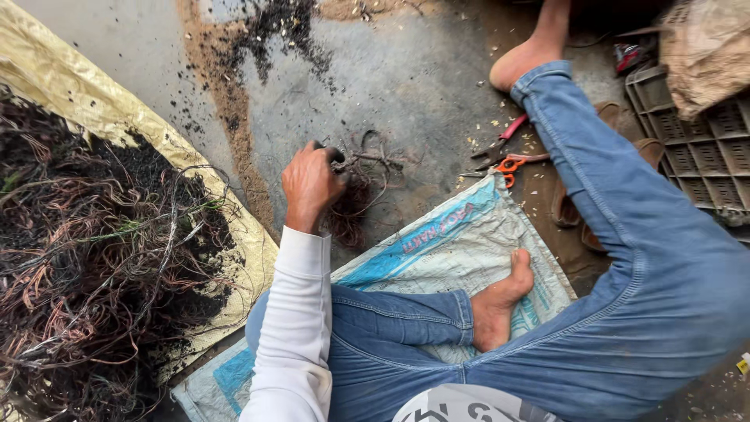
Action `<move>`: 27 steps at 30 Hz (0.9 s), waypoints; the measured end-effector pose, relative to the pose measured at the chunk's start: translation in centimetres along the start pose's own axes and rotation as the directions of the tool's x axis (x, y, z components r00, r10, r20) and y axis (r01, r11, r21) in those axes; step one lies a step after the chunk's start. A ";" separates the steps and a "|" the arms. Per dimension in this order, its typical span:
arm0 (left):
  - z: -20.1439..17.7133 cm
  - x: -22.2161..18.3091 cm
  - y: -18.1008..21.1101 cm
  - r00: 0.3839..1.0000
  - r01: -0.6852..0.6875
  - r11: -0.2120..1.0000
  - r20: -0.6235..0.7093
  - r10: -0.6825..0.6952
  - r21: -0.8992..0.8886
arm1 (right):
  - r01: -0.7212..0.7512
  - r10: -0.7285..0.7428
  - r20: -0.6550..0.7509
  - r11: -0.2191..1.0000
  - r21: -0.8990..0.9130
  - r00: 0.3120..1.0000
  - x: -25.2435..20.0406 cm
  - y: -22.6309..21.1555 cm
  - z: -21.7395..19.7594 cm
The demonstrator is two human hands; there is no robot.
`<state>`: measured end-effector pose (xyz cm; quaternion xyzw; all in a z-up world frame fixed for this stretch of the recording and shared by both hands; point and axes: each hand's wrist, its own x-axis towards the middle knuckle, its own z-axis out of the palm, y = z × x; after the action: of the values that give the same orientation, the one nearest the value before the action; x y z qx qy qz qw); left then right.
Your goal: The person sits on the floor and strips insulation from tangled copper wires using scissors and pliers. They pull apart the wire bundles, cut the insulation, and separate the copper strands, placing the processed wires into a pile.
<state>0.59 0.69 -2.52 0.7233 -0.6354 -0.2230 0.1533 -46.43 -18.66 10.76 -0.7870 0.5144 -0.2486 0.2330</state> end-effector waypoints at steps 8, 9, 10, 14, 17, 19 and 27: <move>4.4 0.9 -4.1 0.996 0.076 0.987 0.043 -0.083 0.144 | -0.593 0.544 -0.459 0.804 0.044 0.702 -25.8 1.6 -13.6; 4.7 1.1 -4.7 0.988 0.108 0.976 0.087 -0.126 0.192 | -0.685 0.618 -0.514 0.724 0.078 0.594 -30.4 1.1 -14.9; 5.1 1.2 -5.4 0.976 0.164 0.970 0.112 -0.186 0.177 | -0.761 0.673 -0.563 0.638 0.115 0.480 -34.5 0.7 -15.8; 6.2 0.5 -8.2 0.998 -0.049 0.991 -0.040 0.054 0.121 | -0.929 0.689 -0.671 0.369 -0.001 0.275 -44.3 2.8 -14.3; 6.5 0.2 -8.1 0.997 -0.053 0.998 -0.060 0.052 -0.019 | -0.764 0.756 -0.617 0.525 0.374 0.217 -46.6 4.5 -14.1; 6.1 0.7 -7.4 0.996 -0.085 0.996 -0.029 0.086 0.026 | -0.759 0.765 -0.640 0.455 0.465 0.066 -47.3 4.3 -14.2; 5.5 1.5 -7.8 0.995 -0.084 0.995 0.059 0.081 0.053 | -0.990 0.613 -0.790 0.119 0.081 0.009 -46.0 3.0 -18.7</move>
<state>4.54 0.72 -11.34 0.6939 -0.6746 -0.2190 0.1241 -76.31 20.71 16.26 -0.1796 0.9661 -0.1641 -0.0866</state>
